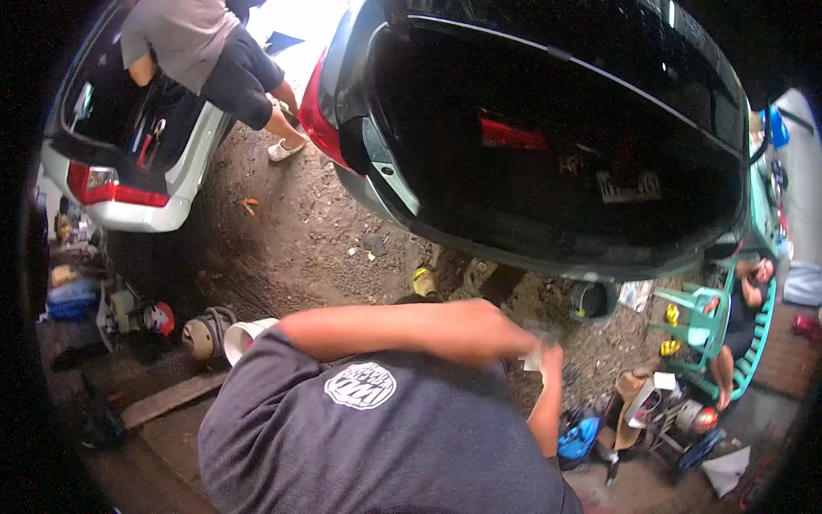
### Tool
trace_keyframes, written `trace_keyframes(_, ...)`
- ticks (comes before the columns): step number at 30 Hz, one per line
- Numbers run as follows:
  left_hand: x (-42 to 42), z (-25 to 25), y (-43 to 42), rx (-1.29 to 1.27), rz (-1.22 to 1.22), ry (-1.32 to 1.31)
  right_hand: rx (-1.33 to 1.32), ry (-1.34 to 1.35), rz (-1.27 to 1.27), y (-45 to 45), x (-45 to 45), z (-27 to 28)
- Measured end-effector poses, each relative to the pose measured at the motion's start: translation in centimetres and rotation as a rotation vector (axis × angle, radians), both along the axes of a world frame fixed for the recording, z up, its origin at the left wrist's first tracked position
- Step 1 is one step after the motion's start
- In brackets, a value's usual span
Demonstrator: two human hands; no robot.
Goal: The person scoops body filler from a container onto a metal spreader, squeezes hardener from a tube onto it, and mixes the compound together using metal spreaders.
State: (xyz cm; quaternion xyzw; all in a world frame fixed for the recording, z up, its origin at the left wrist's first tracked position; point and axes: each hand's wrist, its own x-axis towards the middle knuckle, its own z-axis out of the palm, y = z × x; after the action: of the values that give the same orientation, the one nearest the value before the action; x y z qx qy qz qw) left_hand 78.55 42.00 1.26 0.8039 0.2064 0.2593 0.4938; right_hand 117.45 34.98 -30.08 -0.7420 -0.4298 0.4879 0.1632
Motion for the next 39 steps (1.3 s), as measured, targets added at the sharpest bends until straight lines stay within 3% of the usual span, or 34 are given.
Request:
trace_keyframes(2,-2.6,-8.0,-0.9,-0.355,0.230,0.349,-0.019,-0.085,0.121,3.6,-0.4,2.0)
trace_keyframes(3,-4.2,-12.1,-2.4,-0.442,0.373,0.613,0.013,-0.100,0.210,5.6,-2.3,5.0)
trace_keyframes(4,-6.1,-18.1,-6.1,-0.410,0.587,0.641,0.045,-0.115,0.305,7.6,-3.0,6.7)
trace_keyframes(5,-7.5,-21.4,-8.4,-0.634,0.502,1.027,0.052,-0.020,0.404,9.9,-2.4,5.1)
trace_keyframes(6,-9.1,-26.5,-13.5,-0.566,0.601,0.997,0.104,-0.044,0.501,11.9,-2.9,5.9)
trace_keyframes(8,-7.8,-31.3,-22.2,-0.643,0.719,1.094,0.211,-0.082,0.702,15.6,-6.3,8.9)
trace_keyframes(10,-3.2,-35.9,-29.3,-0.903,0.455,1.160,0.227,0.005,0.805,19.1,-6.3,6.7)
trace_keyframes(12,4.4,-39.9,-33.8,-1.085,0.318,1.019,0.189,0.082,0.916,22.1,-7.9,7.3)
trace_keyframes(14,12.2,-36.5,-32.4,-1.241,0.704,0.731,0.091,0.135,1.027,22.9,-11.3,12.3)
trace_keyframes(15,14.1,-35.9,-32.4,-1.259,0.777,0.687,0.209,0.126,1.072,24.2,-10.6,8.4)
trace_keyframes(16,16.5,-36.2,-32.7,-1.277,0.845,0.636,0.132,0.150,1.164,24.0,-12.4,12.0)
trace_keyframes(18,21.0,-36.6,-32.9,-1.305,0.979,0.529,0.096,0.181,1.199,24.2,-13.3,12.1)
trace_keyframes(19,20.8,-30.8,-31.1,-1.121,1.036,0.441,0.084,0.190,1.241,24.1,-13.4,11.9)
trace_keyframes(23,23.4,-23.7,-29.3,-0.999,1.153,0.319,0.097,0.215,1.411,24.8,-13.6,9.4)
trace_keyframes(26,24.4,-23.8,-29.0,-1.128,1.151,0.372,0.094,0.227,1.438,24.4,-13.5,10.1)
trace_keyframes(27,22.9,-19.5,-27.3,-1.171,1.100,0.358,0.085,0.232,1.432,24.3,-13.8,10.6)
trace_keyframes(29,21.4,-16.3,-26.1,-1.147,1.168,0.285,0.062,0.263,1.420,24.8,-13.6,10.1)
trace_keyframes(30,20.8,-14.7,-25.7,-1.004,1.352,-0.013,0.046,0.281,1.410,24.8,-13.4,9.7)
trace_keyframes(31,20.4,-15.8,-25.7,-0.896,1.470,-0.345,0.002,0.333,1.362,24.0,-13.9,11.3)
trace_keyframes(33,19.3,-17.0,-23.9,-0.799,1.828,-0.365,-0.056,0.345,1.338,23.0,-14.2,13.9)
trace_keyframes(34,18.2,-15.8,-22.8,-0.766,1.912,-0.053,-0.054,0.410,1.328,22.8,-14.3,14.2)
trace_keyframes(36,17.1,-14.9,-21.0,-1.043,1.926,0.074,-0.051,0.430,1.274,22.4,-14.3,14.2)
trace_keyframes(38,18.9,-18.0,-19.3,-0.852,2.163,-0.172,-0.095,0.500,1.194,21.7,-14.2,14.9)
trace_keyframes(39,19.1,-17.8,-19.0,-0.849,2.111,-0.197,-0.079,0.466,1.187,21.7,-13.9,14.6)
